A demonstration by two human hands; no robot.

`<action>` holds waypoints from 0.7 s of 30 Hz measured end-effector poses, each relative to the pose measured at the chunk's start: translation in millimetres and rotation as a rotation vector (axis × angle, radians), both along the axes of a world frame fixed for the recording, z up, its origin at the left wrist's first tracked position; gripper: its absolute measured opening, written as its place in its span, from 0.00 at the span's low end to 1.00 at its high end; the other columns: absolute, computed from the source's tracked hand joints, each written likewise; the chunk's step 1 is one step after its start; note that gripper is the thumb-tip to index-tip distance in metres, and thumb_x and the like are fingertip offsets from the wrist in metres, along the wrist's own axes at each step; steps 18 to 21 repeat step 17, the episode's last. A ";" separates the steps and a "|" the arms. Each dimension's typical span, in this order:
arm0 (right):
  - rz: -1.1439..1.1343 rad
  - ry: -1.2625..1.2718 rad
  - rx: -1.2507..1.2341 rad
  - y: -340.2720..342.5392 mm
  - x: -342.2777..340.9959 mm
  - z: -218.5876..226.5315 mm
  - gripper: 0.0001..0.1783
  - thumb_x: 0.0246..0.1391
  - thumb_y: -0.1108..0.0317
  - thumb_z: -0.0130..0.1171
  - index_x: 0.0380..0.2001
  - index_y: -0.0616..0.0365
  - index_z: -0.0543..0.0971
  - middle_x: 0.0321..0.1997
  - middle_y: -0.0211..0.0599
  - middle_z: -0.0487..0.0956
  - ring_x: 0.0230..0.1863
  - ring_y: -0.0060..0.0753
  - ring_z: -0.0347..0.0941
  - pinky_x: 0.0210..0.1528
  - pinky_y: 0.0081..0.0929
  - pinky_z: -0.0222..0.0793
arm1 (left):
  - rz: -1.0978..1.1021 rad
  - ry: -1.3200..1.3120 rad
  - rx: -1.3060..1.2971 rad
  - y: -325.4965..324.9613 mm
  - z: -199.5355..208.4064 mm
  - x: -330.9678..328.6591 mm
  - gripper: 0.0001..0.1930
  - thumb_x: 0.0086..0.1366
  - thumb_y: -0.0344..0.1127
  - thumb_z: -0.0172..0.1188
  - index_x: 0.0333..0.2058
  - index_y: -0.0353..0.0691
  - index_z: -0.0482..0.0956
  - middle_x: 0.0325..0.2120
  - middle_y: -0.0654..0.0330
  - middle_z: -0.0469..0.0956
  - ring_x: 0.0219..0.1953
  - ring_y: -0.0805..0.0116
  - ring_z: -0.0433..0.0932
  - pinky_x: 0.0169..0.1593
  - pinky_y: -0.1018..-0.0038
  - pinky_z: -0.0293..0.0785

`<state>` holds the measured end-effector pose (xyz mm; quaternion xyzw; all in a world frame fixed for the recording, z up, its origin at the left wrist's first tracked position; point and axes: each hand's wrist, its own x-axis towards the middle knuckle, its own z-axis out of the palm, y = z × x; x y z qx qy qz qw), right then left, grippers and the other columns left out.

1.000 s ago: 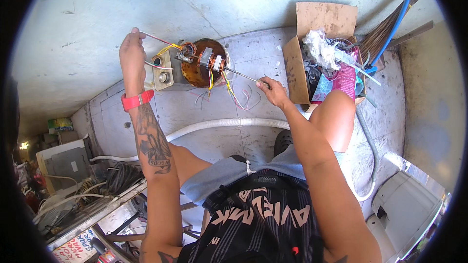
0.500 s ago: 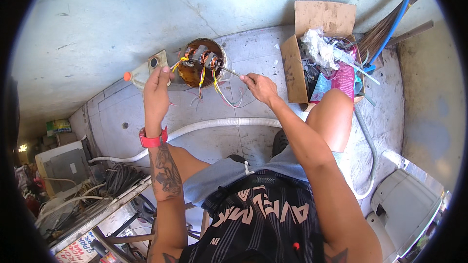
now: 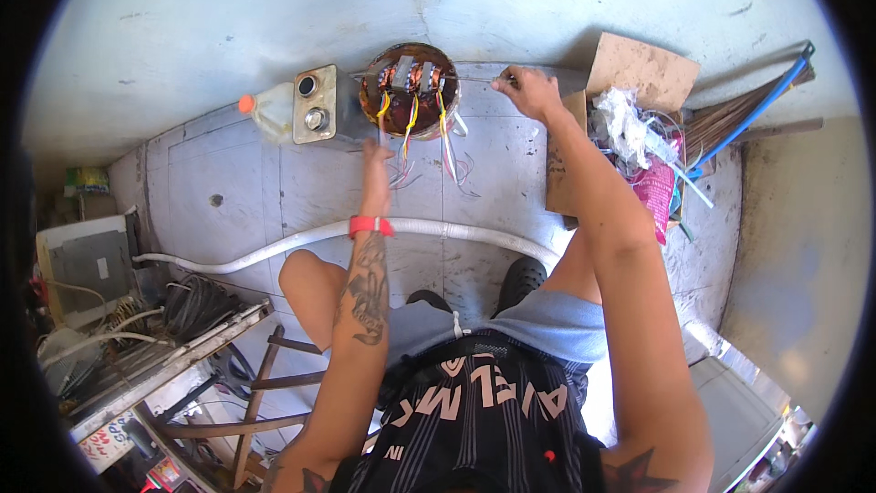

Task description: The person sits at a workbench and uses scissors to trim wires on small electrical components. They then connect the wires to a multimeter for testing. Finally, they move to a different area and dip the components into a container of liquid.

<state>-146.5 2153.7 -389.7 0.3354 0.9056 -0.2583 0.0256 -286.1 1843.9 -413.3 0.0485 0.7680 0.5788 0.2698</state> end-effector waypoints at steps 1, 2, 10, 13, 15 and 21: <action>0.052 0.015 0.051 11.3 -5.6 -1.3 0.32 0.61 0.32 0.57 0.53 0.45 0.83 0.50 0.43 0.85 0.59 0.50 0.77 0.62 0.56 0.65 | -0.082 0.010 0.142 9.2 -6.7 6.7 0.46 0.63 0.41 0.55 0.74 0.24 0.47 0.76 0.39 0.48 0.78 0.49 0.48 0.77 0.66 0.44; 0.070 0.067 0.104 18.0 -6.2 -2.8 0.33 0.61 0.32 0.57 0.54 0.46 0.83 0.51 0.44 0.84 0.59 0.51 0.76 0.62 0.56 0.65 | -0.157 -0.047 0.223 17.8 -11.5 17.5 0.47 0.62 0.42 0.56 0.73 0.22 0.47 0.76 0.38 0.48 0.79 0.49 0.47 0.77 0.65 0.43; 0.223 0.108 0.002 -8.8 3.6 98.9 0.17 0.62 0.54 0.65 0.46 0.55 0.85 0.42 0.52 0.85 0.46 0.58 0.81 0.52 0.46 0.75 | 0.069 -0.287 -0.226 -50.1 -16.4 57.3 0.41 0.61 0.45 0.61 0.66 0.23 0.64 0.64 0.34 0.69 0.67 0.45 0.69 0.68 0.61 0.65; 0.314 0.074 -0.009 -47.7 22.3 171.3 0.16 0.65 0.55 0.61 0.40 0.56 0.85 0.37 0.53 0.85 0.42 0.61 0.81 0.45 0.51 0.75 | -0.511 0.187 -0.578 -83.9 -26.7 37.5 0.25 0.63 0.42 0.58 0.51 0.28 0.80 0.51 0.40 0.81 0.53 0.47 0.81 0.55 0.58 0.75; 0.306 0.029 0.032 -70.3 34.1 217.2 0.20 0.67 0.49 0.58 0.36 0.55 0.85 0.33 0.52 0.84 0.38 0.60 0.81 0.41 0.53 0.75 | -0.750 0.410 -0.594 -111.7 -18.1 36.5 0.17 0.63 0.40 0.56 0.41 0.31 0.84 0.41 0.44 0.83 0.42 0.50 0.84 0.46 0.57 0.77; 0.283 -0.037 0.057 -86.6 46.0 262.1 0.23 0.67 0.46 0.56 0.35 0.55 0.85 0.32 0.51 0.84 0.36 0.60 0.81 0.40 0.54 0.75 | -0.572 0.232 -0.454 -131.9 9.3 41.7 0.15 0.64 0.39 0.54 0.36 0.32 0.84 0.35 0.49 0.82 0.34 0.55 0.82 0.39 0.59 0.76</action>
